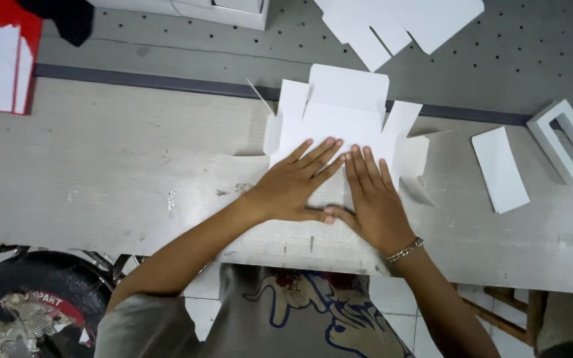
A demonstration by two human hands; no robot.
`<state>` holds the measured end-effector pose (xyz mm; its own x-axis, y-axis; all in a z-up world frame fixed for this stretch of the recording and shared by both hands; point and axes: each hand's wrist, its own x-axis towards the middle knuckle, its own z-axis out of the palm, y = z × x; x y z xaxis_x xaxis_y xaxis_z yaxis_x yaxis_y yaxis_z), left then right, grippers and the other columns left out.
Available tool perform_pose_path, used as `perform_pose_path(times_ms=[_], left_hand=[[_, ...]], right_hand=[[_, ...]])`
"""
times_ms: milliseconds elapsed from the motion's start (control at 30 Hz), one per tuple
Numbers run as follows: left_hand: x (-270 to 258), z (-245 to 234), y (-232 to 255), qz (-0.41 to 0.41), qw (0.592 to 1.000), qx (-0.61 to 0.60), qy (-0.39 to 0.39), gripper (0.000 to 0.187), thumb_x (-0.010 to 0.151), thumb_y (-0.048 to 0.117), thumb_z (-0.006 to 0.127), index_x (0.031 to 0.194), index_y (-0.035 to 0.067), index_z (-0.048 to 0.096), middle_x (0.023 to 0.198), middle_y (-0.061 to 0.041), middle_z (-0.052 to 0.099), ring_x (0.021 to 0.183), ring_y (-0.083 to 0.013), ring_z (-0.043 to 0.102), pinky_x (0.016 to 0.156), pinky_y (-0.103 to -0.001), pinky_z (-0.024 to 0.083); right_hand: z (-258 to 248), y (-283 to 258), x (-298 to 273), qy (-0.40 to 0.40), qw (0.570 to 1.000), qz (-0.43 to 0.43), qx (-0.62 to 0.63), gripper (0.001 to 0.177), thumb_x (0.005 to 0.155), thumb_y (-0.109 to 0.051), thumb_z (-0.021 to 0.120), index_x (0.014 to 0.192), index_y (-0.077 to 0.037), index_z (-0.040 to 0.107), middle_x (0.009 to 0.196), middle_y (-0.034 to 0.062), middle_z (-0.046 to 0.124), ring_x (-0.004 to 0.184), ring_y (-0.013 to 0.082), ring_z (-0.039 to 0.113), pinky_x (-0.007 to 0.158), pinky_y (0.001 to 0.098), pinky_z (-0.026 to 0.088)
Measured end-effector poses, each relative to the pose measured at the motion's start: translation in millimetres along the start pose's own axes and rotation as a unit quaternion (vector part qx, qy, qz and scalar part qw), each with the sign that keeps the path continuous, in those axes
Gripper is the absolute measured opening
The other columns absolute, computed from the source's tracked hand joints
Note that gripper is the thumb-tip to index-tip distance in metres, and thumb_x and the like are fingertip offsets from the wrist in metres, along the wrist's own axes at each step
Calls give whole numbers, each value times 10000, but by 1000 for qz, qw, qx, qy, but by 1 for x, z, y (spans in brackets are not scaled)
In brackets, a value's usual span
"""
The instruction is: The person assembles white cardboard boxes by hand on a workbench. They fold the flat pieces into shape, insert a rectangular frame into the box, and then stack the completed box with others.
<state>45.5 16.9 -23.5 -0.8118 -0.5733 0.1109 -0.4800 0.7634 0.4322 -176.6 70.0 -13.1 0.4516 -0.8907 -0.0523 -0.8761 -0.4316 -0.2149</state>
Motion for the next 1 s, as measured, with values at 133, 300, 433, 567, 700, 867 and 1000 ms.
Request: perform_pose_path(times_ms=[133, 300, 433, 567, 700, 867, 1000], left_hand=[[1, -2, -4, 0, 999, -28, -21, 1192, 784, 885, 504, 1618, 84, 215, 1687, -207, 169, 1572, -352, 132, 1287, -516, 34], [13, -14, 7, -103, 947, -147, 266, 886, 1015, 273, 691, 1631, 7, 112, 1643, -375, 44, 1514, -546, 62, 1258, -590, 107], [11, -32, 13, -146, 913, -175, 337, 734, 914, 146, 768, 1513, -19, 377, 1392, -271, 536, 1256, -424, 570, 1090, -502, 460], [-16, -28, 15, -31, 973, -56, 220, 181, 937, 203, 695, 1108, 163, 740, 1069, -18, 746, 1017, -219, 692, 871, -357, 569], [-33, -29, 27, -17, 998, 8, 58, 425, 816, 195, 764, 1219, 71, 707, 1203, -111, 699, 1139, -293, 624, 917, -421, 552], [-23, -38, 35, -25, 999, 30, -32, 318, 858, 63, 703, 1165, -20, 707, 1121, -177, 681, 1075, -323, 630, 864, -406, 568], [-8, -47, 25, -90, 991, -40, -90, 317, 973, 50, 538, 1272, -21, 615, 1113, -229, 675, 1026, -370, 667, 778, -458, 600]], right_hand=[[-7, 8, -1, -14, 998, -21, 55, 1086, 851, -672, 629, 1622, -19, 229, 1705, 224, 151, 1580, 391, 65, 1266, 544, 31], [-24, 2, 11, 228, 925, 119, 279, 943, 889, -224, 814, 1632, -59, 257, 1668, 304, 104, 1522, 491, 160, 1235, 528, 280], [-14, 17, 9, 355, 867, 100, 336, 765, 885, 10, 815, 1544, -42, 429, 1241, 215, 625, 947, 266, 589, 924, 437, 486], [-11, 32, -18, 250, 949, -18, 194, 304, 797, 5, 810, 1061, -141, 780, 943, -12, 737, 860, 192, 715, 820, 332, 583], [-25, 8, -34, 110, 988, -90, 52, 453, 756, -149, 819, 1199, -137, 728, 1150, 35, 683, 1121, 252, 655, 921, 379, 542], [-32, -3, -29, 31, 996, -64, 46, 291, 894, -35, 651, 1171, -70, 736, 1077, 105, 690, 1052, 292, 665, 840, 391, 535], [-49, 3, -4, -31, 981, 45, 188, 340, 965, -38, 574, 1284, -84, 684, 1018, 172, 749, 929, 369, 724, 814, 478, 556]])
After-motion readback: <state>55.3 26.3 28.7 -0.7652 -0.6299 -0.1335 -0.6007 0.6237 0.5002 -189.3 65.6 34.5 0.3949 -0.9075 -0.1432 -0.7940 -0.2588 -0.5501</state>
